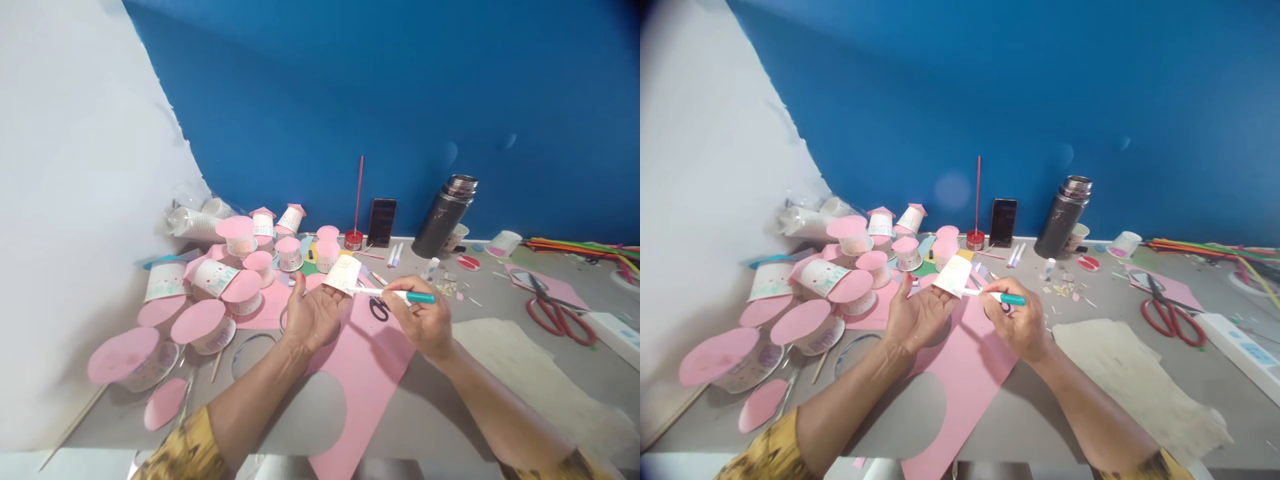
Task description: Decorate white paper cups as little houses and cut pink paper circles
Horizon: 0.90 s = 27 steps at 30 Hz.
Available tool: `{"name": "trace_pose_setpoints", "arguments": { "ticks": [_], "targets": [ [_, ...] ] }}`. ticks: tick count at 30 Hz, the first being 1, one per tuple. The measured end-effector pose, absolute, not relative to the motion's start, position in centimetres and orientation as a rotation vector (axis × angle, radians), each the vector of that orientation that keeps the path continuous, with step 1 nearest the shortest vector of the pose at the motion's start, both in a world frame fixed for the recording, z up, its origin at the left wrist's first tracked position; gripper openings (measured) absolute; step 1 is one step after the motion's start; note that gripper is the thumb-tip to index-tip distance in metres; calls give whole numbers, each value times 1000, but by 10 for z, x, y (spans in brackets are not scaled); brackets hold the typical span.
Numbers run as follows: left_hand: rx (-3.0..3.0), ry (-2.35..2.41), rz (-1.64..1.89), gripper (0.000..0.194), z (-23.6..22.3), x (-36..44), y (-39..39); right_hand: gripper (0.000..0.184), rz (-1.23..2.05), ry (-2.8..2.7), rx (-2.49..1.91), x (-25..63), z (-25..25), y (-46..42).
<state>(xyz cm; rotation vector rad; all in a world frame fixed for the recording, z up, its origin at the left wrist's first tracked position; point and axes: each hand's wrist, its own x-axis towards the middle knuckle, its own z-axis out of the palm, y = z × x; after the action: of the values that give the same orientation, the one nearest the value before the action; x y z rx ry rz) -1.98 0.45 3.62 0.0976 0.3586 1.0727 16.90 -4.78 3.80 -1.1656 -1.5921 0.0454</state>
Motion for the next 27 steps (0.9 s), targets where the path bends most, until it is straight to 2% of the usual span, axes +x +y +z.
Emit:
{"name": "trace_pose_setpoints", "arguments": {
  "ticks": [16,23,27],
  "targets": [
    [105,336,1019,79,35,-26,8,16,154,-1334,-1116,181,35,-35],
    [210,274,776,84,35,-23,-3,52,793,-1344,-1041,192,20,-14],
    [244,262,715,83,31,-22,-6,53,984,-1338,-976,193,17,-14]
  ]
}}
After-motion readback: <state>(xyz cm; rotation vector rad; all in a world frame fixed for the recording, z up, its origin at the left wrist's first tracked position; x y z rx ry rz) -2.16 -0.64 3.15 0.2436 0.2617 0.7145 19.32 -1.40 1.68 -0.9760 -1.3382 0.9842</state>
